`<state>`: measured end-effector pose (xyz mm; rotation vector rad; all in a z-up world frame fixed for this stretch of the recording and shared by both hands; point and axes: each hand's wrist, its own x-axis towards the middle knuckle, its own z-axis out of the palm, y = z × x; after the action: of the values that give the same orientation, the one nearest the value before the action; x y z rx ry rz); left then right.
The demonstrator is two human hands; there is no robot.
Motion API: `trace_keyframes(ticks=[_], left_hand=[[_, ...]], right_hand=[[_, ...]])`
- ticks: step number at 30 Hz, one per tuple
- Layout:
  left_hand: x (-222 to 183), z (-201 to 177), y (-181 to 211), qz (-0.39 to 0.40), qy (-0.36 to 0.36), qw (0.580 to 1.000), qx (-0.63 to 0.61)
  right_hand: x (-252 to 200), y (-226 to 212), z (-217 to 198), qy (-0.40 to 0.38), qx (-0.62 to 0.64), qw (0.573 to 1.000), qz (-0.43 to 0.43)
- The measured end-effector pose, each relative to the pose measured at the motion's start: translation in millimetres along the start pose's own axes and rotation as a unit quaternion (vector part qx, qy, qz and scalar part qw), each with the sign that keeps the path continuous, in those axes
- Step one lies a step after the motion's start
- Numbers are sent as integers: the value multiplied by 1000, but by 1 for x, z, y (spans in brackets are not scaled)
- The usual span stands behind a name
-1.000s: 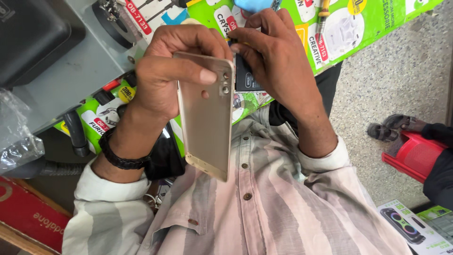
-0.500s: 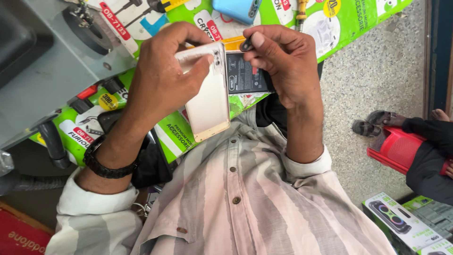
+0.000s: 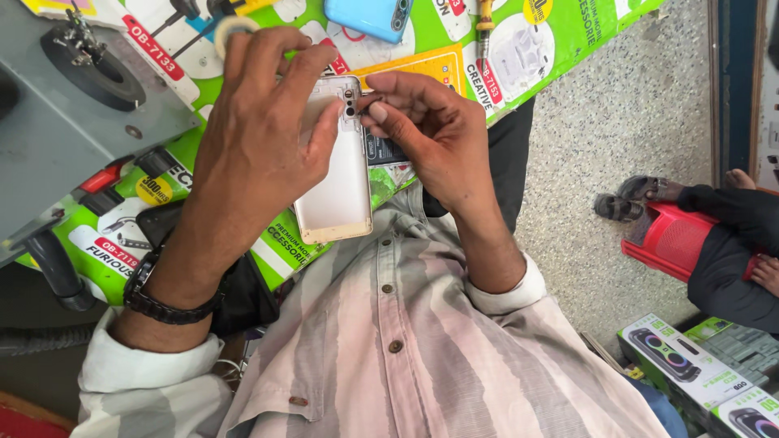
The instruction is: The person is repairing a smartphone by first cleaning the back cover with a cloth and then using a screwdriver to remove screws from the internal components. The person handles the phone, a cleaning cloth, and a screwdriver throughout the process.
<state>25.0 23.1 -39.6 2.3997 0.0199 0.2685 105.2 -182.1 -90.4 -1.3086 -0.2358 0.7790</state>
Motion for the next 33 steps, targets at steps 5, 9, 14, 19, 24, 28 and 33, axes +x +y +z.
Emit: trace_keyframes(ticks=[5, 9, 14, 19, 24, 28, 33], left_hand=[[1, -6, 7, 39, 20, 998, -34], [0, -3, 6, 33, 27, 998, -47], [-6, 2, -1, 11, 39, 997, -65], [-11, 4, -7, 10, 53, 996, -64], [-10, 3, -7, 1, 53, 991, -120], [-9, 1, -9, -27, 65, 990, -119], [-11, 5, -17, -24, 103, 992, -68]], right_hand=[[1, -10, 4, 20, 6, 1000, -4], [3, -12, 8, 21, 22, 1000, -8], [6, -15, 11, 17, 4, 1000, -10], [6, -26, 10, -6, -25, 1000, -14], [5, -28, 6, 6, -41, 999, -15], [9, -25, -8, 34, -100, 991, -81], [18, -27, -36, 117, -372, 904, -176]])
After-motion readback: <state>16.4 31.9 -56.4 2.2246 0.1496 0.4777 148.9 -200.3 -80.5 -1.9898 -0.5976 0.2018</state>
